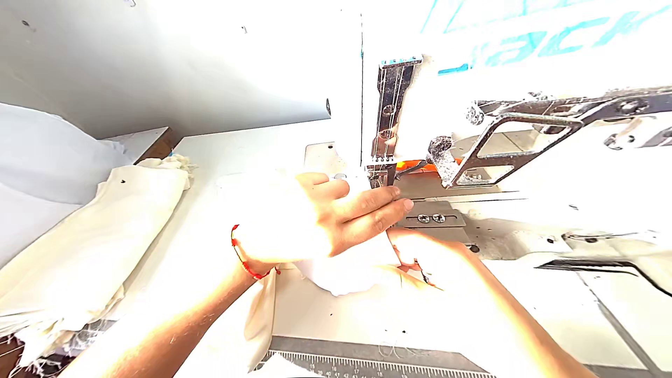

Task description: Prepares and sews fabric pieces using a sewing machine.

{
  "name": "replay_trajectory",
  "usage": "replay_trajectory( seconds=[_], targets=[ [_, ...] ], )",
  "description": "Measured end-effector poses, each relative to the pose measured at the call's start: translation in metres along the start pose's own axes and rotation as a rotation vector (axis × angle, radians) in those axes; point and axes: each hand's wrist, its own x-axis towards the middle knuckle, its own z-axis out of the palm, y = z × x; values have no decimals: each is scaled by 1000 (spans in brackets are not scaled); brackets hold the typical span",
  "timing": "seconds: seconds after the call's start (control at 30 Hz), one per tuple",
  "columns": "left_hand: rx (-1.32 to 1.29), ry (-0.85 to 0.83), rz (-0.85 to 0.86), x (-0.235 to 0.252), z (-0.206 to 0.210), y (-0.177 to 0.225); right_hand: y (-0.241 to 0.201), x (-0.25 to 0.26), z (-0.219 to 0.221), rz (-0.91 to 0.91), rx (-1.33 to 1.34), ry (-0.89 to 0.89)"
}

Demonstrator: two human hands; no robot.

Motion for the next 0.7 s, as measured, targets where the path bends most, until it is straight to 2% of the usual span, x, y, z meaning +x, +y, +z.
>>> replay_trajectory(
  seconds=[0.1, 0.17, 0.23, 0.4, 0.57, 0.7],
  targets=[
    [-207, -91, -49, 8, -6, 0, -3, 2, -2, -47, -147, -16],
    [-334, -174, -41, 14, -7, -1, -6, 2, -1, -101, -135, -2],
    [-378, -187, -35, 15, -10, -3, -11, -3, 2, -128, -106, 4],
    [-239, -318, -38, 10, -12, -20, -3, -8, 11, -165, -130, 54],
    [-250, -220, -43, 12, -18, -12, -3, -4, 10, -161, -112, 80],
    [-155, -278, -84, 6, -14, -13, -2, -5, 11, -162, -104, 78]
  ],
)
